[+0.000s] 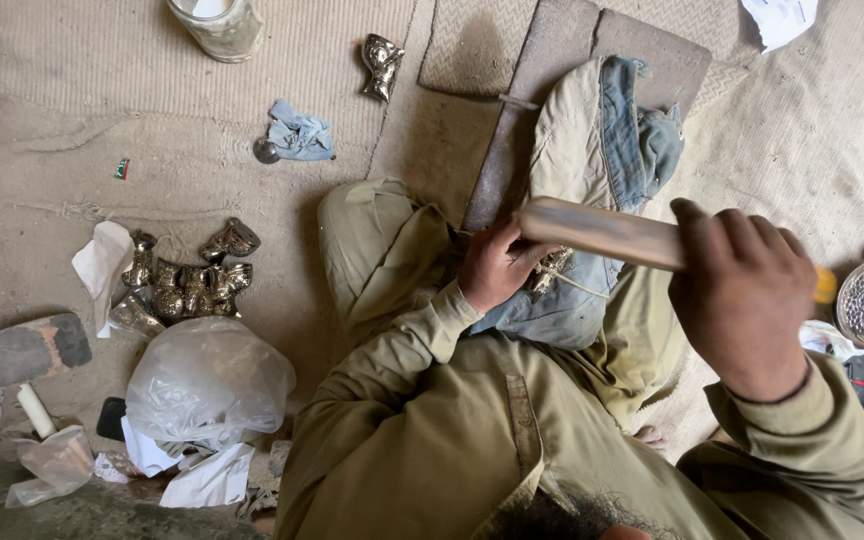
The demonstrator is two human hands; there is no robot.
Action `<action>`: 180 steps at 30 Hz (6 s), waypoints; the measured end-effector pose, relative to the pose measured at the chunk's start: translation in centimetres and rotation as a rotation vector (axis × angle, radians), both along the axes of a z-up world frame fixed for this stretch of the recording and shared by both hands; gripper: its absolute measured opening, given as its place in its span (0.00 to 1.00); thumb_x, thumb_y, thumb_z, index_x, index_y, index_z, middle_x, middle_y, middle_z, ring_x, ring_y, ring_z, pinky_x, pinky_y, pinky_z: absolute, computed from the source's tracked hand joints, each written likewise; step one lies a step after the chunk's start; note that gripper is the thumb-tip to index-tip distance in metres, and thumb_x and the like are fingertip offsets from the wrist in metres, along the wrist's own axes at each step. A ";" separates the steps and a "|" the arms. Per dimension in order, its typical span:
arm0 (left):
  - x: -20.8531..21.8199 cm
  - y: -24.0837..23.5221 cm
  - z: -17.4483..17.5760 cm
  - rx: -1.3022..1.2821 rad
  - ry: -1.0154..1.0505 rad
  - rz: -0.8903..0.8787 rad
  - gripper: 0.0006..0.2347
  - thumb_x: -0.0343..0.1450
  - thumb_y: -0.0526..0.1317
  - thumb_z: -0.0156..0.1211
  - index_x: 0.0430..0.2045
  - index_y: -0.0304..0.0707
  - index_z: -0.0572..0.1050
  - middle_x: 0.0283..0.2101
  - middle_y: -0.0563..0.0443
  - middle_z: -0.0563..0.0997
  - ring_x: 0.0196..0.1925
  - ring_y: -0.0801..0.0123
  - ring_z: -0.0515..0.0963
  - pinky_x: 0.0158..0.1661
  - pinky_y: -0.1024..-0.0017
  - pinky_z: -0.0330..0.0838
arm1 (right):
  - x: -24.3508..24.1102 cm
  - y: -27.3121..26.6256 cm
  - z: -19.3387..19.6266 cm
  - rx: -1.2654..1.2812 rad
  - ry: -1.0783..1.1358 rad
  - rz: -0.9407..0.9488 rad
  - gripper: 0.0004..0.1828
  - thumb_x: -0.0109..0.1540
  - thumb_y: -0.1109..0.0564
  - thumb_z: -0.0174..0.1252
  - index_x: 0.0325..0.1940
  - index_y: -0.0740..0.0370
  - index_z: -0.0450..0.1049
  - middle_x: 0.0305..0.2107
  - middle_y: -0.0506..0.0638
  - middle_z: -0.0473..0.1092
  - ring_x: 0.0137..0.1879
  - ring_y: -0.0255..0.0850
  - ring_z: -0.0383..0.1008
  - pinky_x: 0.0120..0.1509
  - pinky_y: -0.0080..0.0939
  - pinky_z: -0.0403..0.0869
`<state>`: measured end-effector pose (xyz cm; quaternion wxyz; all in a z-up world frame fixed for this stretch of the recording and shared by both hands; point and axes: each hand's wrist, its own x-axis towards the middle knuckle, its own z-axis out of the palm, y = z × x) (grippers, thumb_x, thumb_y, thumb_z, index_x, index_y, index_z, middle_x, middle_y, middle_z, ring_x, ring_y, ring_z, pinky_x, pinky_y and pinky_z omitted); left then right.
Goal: The person sits on the floor and uses a hammer and a metal punch to emboss a pattern onto a small metal cup. They repeatedly strike the punch against the cup's surface, rotating the cup to work on different areas.
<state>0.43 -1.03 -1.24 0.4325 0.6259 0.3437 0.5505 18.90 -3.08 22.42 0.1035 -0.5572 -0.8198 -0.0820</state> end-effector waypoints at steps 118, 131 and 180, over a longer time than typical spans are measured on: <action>-2.6 2.7 0.3 0.093 0.055 -0.069 0.11 0.75 0.30 0.61 0.50 0.32 0.73 0.51 0.44 0.80 0.51 0.62 0.84 0.48 0.71 0.81 | 3.7 -11.6 -18.5 -0.237 1.071 -0.497 0.09 0.60 0.62 0.69 0.43 0.66 0.78 0.31 0.45 0.75 0.34 0.31 0.71 0.41 0.32 0.70; -0.1 5.7 2.9 0.288 0.377 -0.330 0.17 0.68 0.31 0.67 0.52 0.30 0.76 0.53 0.37 0.81 0.57 0.46 0.79 0.57 0.61 0.71 | 3.1 -15.9 -25.3 -0.282 1.506 -0.641 0.15 0.62 0.64 0.67 0.52 0.68 0.75 0.33 0.42 0.72 0.35 0.27 0.67 0.39 0.30 0.67; -0.2 2.3 2.0 0.533 0.255 -0.344 0.13 0.73 0.34 0.67 0.50 0.41 0.74 0.43 0.49 0.81 0.43 0.60 0.85 0.42 0.66 0.81 | 3.6 -14.0 -10.9 0.241 0.205 -0.335 0.13 0.68 0.69 0.59 0.57 0.66 0.75 0.31 0.54 0.69 0.37 0.47 0.73 0.41 0.44 0.68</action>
